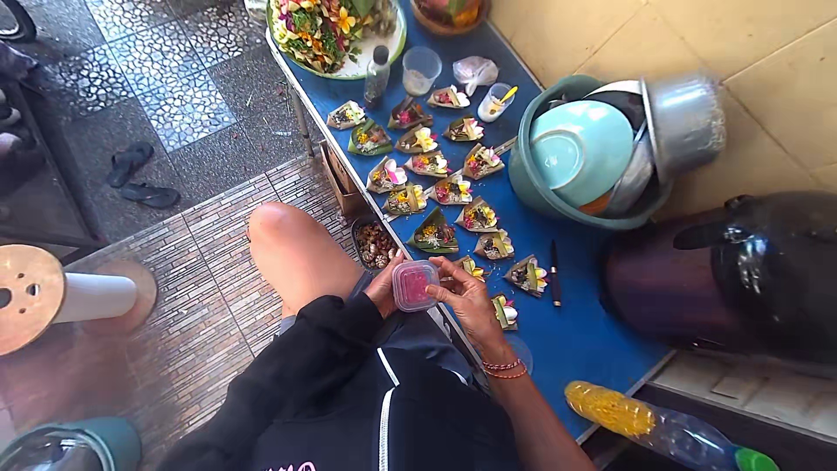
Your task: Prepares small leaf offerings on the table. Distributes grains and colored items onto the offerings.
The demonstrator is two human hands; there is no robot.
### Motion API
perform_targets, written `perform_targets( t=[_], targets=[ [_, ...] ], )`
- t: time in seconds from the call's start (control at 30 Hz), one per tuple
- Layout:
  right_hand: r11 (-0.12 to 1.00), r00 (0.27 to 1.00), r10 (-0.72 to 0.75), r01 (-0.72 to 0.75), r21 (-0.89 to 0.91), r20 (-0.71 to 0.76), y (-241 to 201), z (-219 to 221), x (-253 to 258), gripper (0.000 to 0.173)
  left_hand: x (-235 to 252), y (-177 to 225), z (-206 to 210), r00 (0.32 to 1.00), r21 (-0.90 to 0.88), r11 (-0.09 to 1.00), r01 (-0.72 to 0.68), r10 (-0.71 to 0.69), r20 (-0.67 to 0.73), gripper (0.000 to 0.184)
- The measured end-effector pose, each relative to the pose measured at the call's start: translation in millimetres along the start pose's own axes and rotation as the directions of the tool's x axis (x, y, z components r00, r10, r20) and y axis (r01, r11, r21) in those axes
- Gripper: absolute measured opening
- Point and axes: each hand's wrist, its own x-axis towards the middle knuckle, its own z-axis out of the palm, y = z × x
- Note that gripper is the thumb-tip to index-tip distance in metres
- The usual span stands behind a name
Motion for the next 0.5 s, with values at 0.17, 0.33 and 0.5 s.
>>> perform_targets(
  t=[0.17, 0.33, 0.5],
  targets=[
    [0.994, 0.999, -0.031, 0.028, -0.107, -0.029, 0.7, -1.1, 0.9, 0.05, 4.0, -5.2, -4.3, 0.995, 0.051, 0.995, -0.08, 0.077, 0.061, 0.064],
    [0.995, 0.998, -0.053, 0.052, -0.083, -0.02, 1.6, -3.6, 2.4, 0.052, 0.4, -6.3, -7.0, 0.971, 0.152, 0.969, -0.194, 0.168, 0.169, 0.072],
    [0.999, 0.996, 0.043, -0.045, 0.023, 0.081, 4.3, -2.5, -1.4, 0.062, 0.4, -7.0, -6.9, 0.962, 0.14, 0.963, -0.229, 0.202, 0.185, 0.059]
  ],
)
